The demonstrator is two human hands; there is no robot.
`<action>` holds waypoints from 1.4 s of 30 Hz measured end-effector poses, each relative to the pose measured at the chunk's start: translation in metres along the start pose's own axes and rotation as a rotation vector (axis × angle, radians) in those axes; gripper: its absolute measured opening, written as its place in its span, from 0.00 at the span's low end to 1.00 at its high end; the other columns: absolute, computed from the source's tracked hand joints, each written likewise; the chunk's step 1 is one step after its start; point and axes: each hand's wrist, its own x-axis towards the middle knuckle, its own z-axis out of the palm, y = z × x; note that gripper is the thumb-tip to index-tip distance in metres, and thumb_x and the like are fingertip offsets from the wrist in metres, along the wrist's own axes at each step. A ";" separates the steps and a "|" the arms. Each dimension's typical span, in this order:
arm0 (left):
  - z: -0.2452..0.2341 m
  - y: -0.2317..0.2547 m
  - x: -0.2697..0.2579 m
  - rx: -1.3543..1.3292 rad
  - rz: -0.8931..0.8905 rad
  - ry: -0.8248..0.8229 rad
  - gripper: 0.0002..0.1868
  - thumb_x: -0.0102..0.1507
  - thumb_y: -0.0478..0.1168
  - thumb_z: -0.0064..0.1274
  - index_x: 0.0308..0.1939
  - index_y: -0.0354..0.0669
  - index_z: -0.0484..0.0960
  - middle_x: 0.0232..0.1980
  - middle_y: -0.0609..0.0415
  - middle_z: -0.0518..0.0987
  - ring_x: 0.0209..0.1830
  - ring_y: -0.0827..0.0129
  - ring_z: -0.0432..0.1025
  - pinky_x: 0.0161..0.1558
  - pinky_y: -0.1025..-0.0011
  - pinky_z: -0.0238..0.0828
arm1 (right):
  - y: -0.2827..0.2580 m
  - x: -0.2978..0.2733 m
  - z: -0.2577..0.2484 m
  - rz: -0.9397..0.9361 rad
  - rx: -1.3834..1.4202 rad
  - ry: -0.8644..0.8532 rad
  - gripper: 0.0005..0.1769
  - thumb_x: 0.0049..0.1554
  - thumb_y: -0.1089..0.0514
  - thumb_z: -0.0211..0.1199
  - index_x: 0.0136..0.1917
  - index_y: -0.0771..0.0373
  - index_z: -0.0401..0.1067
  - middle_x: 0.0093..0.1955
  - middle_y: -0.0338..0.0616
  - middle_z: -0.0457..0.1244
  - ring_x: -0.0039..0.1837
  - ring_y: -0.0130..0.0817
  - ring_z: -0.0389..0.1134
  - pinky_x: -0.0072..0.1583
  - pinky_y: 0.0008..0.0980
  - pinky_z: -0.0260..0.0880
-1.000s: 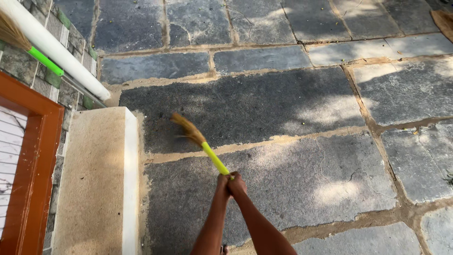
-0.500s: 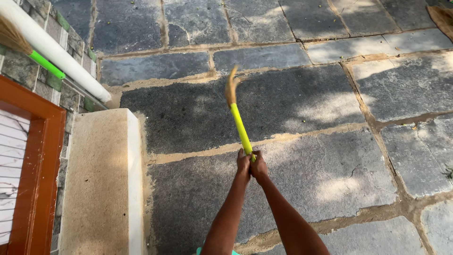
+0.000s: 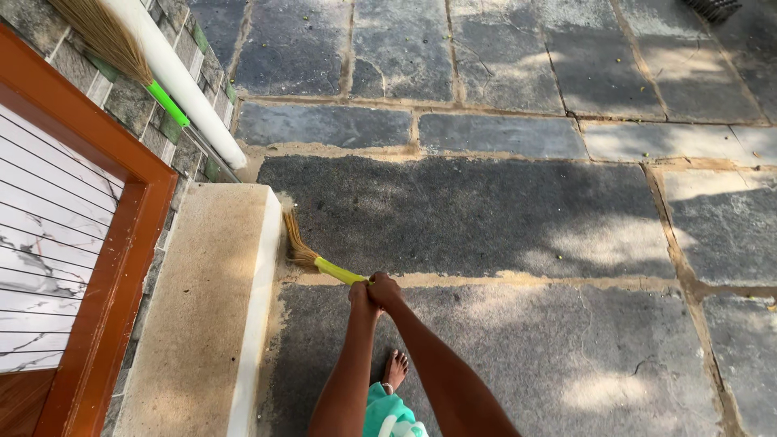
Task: The person sweeps a stone-paved outdoor area using a broom, moving debris and items like a paint roller aside while cleaning the surface and the base of concrete steps.
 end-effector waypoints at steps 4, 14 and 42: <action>0.022 0.020 -0.009 0.073 -0.047 -0.091 0.17 0.65 0.38 0.40 0.57 0.35 0.70 0.48 0.41 0.76 0.45 0.51 0.75 0.46 0.52 0.77 | -0.019 0.010 -0.005 0.120 0.047 0.086 0.23 0.61 0.43 0.57 0.66 0.52 0.70 0.60 0.55 0.68 0.61 0.52 0.71 0.59 0.49 0.73; 0.111 0.057 0.037 0.036 0.242 -0.112 0.15 0.66 0.37 0.41 0.57 0.43 0.72 0.46 0.49 0.78 0.43 0.59 0.75 0.43 0.58 0.76 | -0.068 0.089 -0.072 -0.038 0.004 0.064 0.23 0.61 0.40 0.56 0.65 0.49 0.67 0.57 0.55 0.70 0.57 0.54 0.74 0.56 0.51 0.74; 0.120 0.302 0.138 -0.023 0.085 -0.392 0.15 0.69 0.40 0.40 0.57 0.38 0.73 0.45 0.48 0.79 0.43 0.59 0.76 0.41 0.61 0.80 | -0.283 0.211 0.014 -0.072 -0.107 0.266 0.19 0.60 0.43 0.58 0.63 0.46 0.70 0.51 0.55 0.71 0.52 0.54 0.74 0.50 0.51 0.74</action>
